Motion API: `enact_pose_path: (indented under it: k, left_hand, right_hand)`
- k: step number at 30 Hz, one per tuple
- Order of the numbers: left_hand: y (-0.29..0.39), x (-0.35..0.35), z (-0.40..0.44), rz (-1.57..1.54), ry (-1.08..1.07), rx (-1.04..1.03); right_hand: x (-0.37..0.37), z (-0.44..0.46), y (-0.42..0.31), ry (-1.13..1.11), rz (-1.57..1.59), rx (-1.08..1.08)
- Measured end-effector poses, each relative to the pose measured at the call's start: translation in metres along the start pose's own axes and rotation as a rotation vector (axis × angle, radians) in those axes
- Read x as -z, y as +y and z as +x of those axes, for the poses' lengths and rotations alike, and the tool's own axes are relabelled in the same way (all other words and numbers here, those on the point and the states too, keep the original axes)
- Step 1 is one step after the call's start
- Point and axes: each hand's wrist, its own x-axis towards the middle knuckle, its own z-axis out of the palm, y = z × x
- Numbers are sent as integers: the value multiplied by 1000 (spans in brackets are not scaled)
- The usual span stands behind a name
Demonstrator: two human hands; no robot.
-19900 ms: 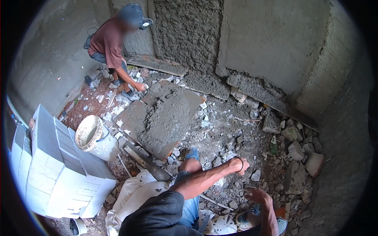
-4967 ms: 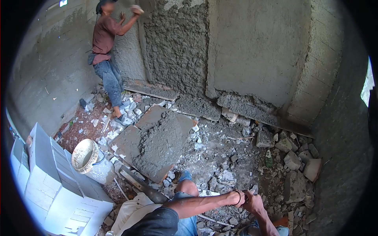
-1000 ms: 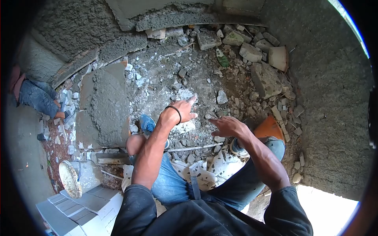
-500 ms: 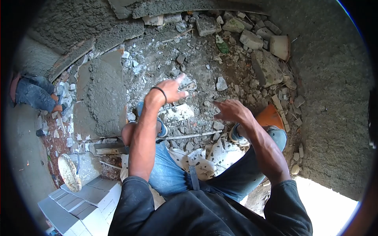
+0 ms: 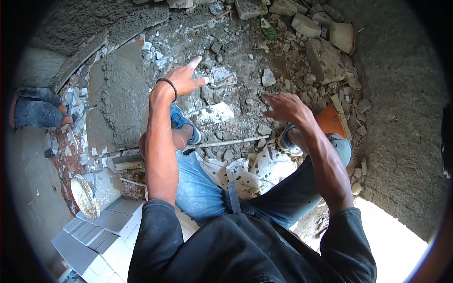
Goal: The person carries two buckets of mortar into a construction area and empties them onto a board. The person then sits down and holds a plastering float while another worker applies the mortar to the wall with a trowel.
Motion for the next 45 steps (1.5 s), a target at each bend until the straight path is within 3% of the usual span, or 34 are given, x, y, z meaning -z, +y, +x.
enact_pose_path:
  k: [10,16,22,45]
  left_hand:
    - [-1,-5,4,32,-7,30]
    - [-2,-10,6,32,14,-29]
    - [10,-6,3,46,-60,68]
    - [18,1,5,15,-90,131]
  right_hand:
    - [0,0,1,10,6,-13]
    - [-8,-3,5,127,21,47]
    - [1,-3,-7,-12,1,11]
    - [-5,1,-16,-86,39,-13]
